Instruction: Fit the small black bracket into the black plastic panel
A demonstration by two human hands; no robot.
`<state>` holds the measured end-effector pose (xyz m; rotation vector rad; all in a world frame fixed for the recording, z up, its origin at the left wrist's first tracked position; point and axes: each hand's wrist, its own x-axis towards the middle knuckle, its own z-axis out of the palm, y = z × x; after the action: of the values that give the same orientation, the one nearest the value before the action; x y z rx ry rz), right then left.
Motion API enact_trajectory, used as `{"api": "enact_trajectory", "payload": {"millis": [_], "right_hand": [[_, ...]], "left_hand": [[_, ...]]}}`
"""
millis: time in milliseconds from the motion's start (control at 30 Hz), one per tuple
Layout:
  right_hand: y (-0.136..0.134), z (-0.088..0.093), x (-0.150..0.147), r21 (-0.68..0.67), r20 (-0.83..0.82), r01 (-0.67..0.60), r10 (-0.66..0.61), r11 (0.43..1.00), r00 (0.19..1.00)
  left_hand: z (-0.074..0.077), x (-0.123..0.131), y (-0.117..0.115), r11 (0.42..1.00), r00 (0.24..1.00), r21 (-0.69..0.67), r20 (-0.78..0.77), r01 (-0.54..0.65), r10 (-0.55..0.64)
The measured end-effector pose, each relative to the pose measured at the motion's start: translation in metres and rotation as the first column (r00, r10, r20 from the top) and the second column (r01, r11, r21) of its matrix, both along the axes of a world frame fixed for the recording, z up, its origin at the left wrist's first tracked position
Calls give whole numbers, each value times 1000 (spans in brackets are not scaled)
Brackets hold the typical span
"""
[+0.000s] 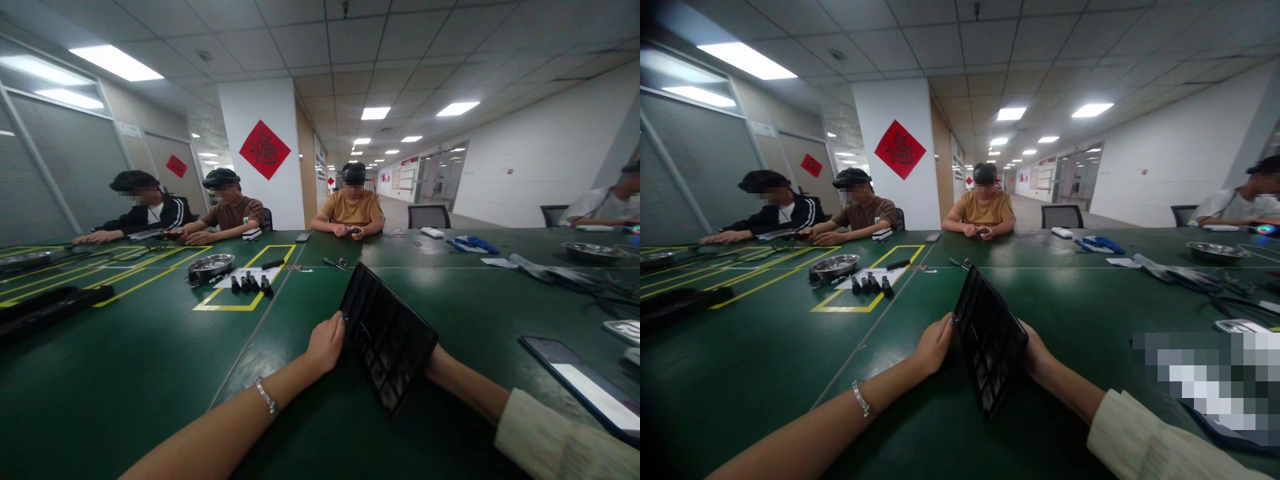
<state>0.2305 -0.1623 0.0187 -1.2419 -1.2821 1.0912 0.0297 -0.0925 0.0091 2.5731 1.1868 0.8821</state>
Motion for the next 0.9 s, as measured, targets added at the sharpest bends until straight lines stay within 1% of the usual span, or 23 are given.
{"api": "enact_trajectory", "payload": {"millis": [33, 100, 133, 167, 300, 400, 500, 700, 900], "right_hand": [[-2, -1, -2, -61, -103, -5, -2, 998, 995], [-5, -3, -6, -165, -296, -40, -11, 986, 955], [-6, -4, -7, -186, -352, -61, -9, 981, 936], [-6, -6, -8, -179, -374, -78, 5, 981, 927], [-2, -17, -5, -90, -360, -95, 56, 991, 931], [0, -22, -3, -71, -344, -85, 56, 994, 937], [-1, -20, -5, -52, -357, -69, 46, 996, 933], [-4, -14, -10, -49, -400, -69, 44, 996, 916], [-5, -17, -7, -28, -422, -88, 67, 996, 904]], "left_hand": [[-1, 0, 1, 1000, 1000, -26, 20, 7, -7], [-2, 1, 2, 998, 999, -53, 28, 32, -30], [-3, 1, 2, 997, 999, -58, 18, 42, -41], [-3, 2, 1, 997, 999, -59, 3, 49, -49], [-1, 2, -1, 996, 997, -63, -45, 61, -64], [2, 2, -3, 995, 997, -60, -15, 80, -81], [5, 2, -5, 994, 995, -35, -3, 100, -100], [5, 2, -9, 995, 984, 9, -146, 104, -102], [4, 2, -10, 996, 969, 80, -248, 27, -7]]}}
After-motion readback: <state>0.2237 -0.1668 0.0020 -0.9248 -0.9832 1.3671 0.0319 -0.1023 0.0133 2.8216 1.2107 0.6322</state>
